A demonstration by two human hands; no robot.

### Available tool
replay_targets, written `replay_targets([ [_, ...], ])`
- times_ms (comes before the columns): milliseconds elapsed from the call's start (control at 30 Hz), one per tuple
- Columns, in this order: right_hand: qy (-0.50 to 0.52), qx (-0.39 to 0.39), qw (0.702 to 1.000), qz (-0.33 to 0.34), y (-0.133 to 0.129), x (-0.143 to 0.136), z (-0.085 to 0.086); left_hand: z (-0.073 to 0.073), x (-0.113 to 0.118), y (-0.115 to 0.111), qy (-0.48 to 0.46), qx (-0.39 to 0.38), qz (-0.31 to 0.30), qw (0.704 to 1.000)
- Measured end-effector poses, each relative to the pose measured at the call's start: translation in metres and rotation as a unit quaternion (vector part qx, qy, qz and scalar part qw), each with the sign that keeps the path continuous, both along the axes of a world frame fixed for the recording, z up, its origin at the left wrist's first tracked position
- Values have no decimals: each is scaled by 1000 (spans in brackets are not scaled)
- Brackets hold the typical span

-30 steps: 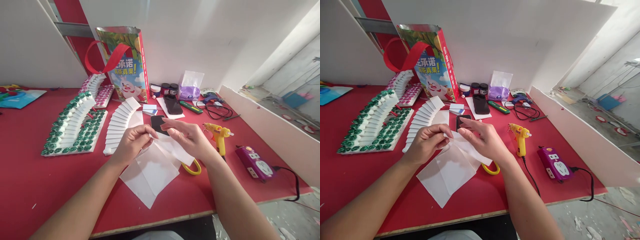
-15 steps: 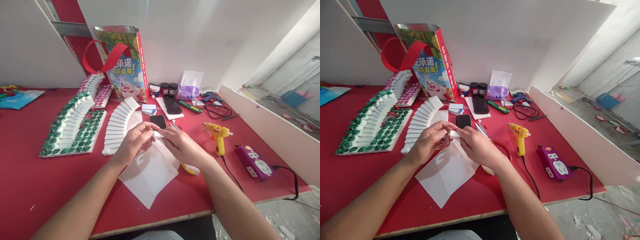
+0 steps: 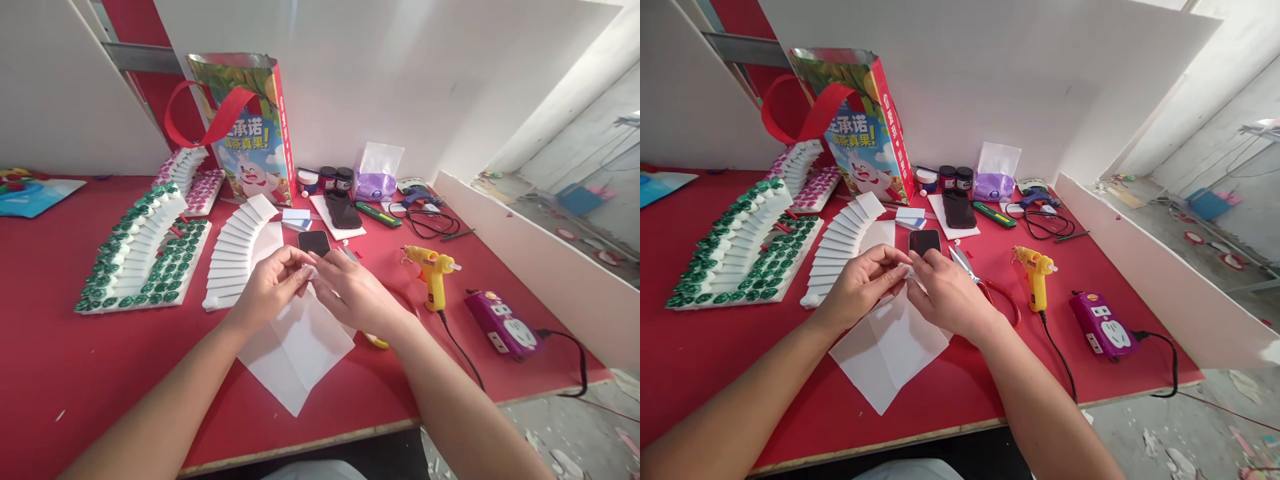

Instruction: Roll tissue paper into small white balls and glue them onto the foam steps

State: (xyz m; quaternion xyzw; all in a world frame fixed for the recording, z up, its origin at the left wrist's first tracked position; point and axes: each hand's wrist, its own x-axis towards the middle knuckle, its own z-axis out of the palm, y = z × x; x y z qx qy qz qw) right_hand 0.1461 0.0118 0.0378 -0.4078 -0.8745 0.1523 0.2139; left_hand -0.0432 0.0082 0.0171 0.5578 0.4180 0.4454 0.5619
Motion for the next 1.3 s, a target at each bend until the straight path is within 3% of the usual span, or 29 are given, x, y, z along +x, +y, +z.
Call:
replay_targets([
  [167, 89, -24, 996, 4, 3, 6, 1, 0, 1, 3, -48, -40, 32, 998],
  [333, 55, 57, 997, 19, 5, 6, -8, 0, 0, 6, -116, -80, 54, 989],
  [433, 23, 76, 997, -2, 6, 6, -10, 1, -1, 5, -67, -53, 28, 996],
  [533, 8, 70, 997, -16, 6, 7, -6, 2, 0, 3, 30, 47, 26, 998],
  [700, 10, 53, 998, -16, 5, 9, -2, -1, -1, 3, 140, 218, 42, 965],
  [800, 19, 46, 999, -18, 5, 9, -2, -3, -2, 3, 152, 224, 45, 961],
  [933, 22, 26, 999, -5, 4, 9, -2, -2, -2, 0, 156, 177, 25, 971],
  [1133, 16, 3, 1000, -1, 5, 10, -1, 4, -4, 0, 225, 237, -19, 945],
  [1300, 28, 7, 999, 18, 6, 10, -3, 5, -4, -1, 224, 231, -2, 947],
])
